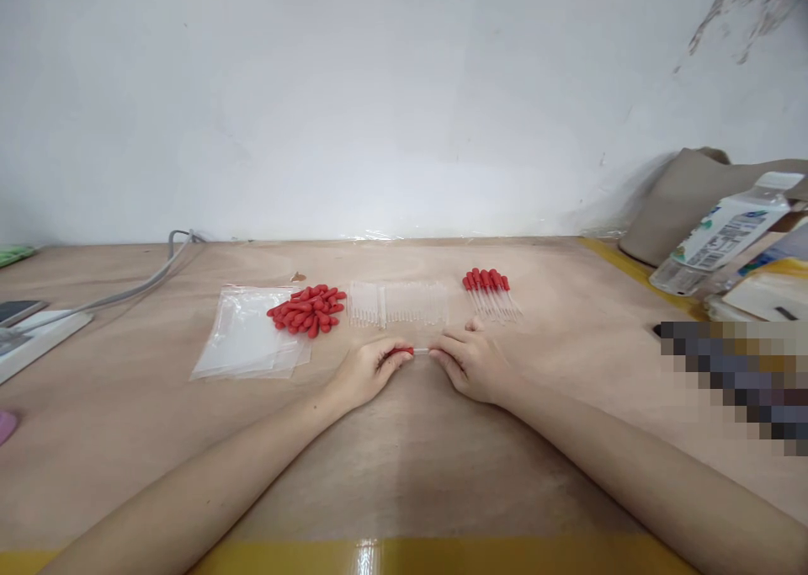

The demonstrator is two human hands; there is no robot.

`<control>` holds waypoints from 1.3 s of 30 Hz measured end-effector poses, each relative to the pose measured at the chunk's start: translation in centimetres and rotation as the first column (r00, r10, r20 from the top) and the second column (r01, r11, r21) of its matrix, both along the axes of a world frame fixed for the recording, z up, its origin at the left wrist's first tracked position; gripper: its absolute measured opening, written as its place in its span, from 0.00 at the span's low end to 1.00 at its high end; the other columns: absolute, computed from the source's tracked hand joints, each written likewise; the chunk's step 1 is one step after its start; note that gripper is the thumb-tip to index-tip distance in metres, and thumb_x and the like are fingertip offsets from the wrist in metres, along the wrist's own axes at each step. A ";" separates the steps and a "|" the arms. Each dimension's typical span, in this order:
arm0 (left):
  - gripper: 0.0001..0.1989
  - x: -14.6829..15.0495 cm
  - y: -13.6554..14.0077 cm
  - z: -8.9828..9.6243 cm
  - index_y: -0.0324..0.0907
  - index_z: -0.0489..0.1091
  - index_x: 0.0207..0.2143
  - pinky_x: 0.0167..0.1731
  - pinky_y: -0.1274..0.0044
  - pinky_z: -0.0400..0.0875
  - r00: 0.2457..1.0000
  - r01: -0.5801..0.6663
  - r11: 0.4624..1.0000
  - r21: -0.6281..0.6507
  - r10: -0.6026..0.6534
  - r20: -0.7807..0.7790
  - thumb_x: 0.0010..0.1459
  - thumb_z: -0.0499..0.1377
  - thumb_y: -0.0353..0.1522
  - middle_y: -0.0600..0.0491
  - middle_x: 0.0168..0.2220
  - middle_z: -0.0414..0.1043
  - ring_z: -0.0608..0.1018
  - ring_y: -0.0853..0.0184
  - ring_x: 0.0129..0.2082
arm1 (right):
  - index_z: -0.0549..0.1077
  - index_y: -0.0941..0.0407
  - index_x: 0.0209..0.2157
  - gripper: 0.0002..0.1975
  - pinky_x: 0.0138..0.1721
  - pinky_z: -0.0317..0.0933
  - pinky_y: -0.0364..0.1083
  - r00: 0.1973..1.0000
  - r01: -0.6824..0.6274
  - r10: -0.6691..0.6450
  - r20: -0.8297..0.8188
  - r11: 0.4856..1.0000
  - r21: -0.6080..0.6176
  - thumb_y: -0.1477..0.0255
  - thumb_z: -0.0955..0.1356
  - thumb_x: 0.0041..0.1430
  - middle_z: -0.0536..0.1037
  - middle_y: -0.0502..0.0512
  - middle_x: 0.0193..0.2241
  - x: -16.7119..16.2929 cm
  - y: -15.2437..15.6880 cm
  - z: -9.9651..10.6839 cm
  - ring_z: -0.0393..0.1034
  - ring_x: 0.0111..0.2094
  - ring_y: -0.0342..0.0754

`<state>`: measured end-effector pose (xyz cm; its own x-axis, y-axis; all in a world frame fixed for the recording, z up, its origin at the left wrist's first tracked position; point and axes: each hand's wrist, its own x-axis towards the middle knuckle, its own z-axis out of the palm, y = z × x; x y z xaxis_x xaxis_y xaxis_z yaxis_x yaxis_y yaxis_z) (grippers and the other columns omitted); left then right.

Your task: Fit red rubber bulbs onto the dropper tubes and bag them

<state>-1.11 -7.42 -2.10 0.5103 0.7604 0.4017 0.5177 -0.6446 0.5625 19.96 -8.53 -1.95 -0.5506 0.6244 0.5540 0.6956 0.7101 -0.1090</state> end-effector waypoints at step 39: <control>0.09 -0.8 0.5 -0.6 0.40 0.72 0.31 0.29 0.77 0.70 0.993 -0.044 0.996 -0.075 0.052 0.104 0.54 0.58 0.36 0.51 0.29 0.74 0.74 0.68 0.28 | 0.65 0.57 0.22 0.18 0.32 0.53 0.43 0.997 -0.055 0.034 -0.069 0.944 -0.324 0.69 0.55 0.63 0.69 0.51 0.19 0.9 0.6 -0.3 0.59 0.23 0.42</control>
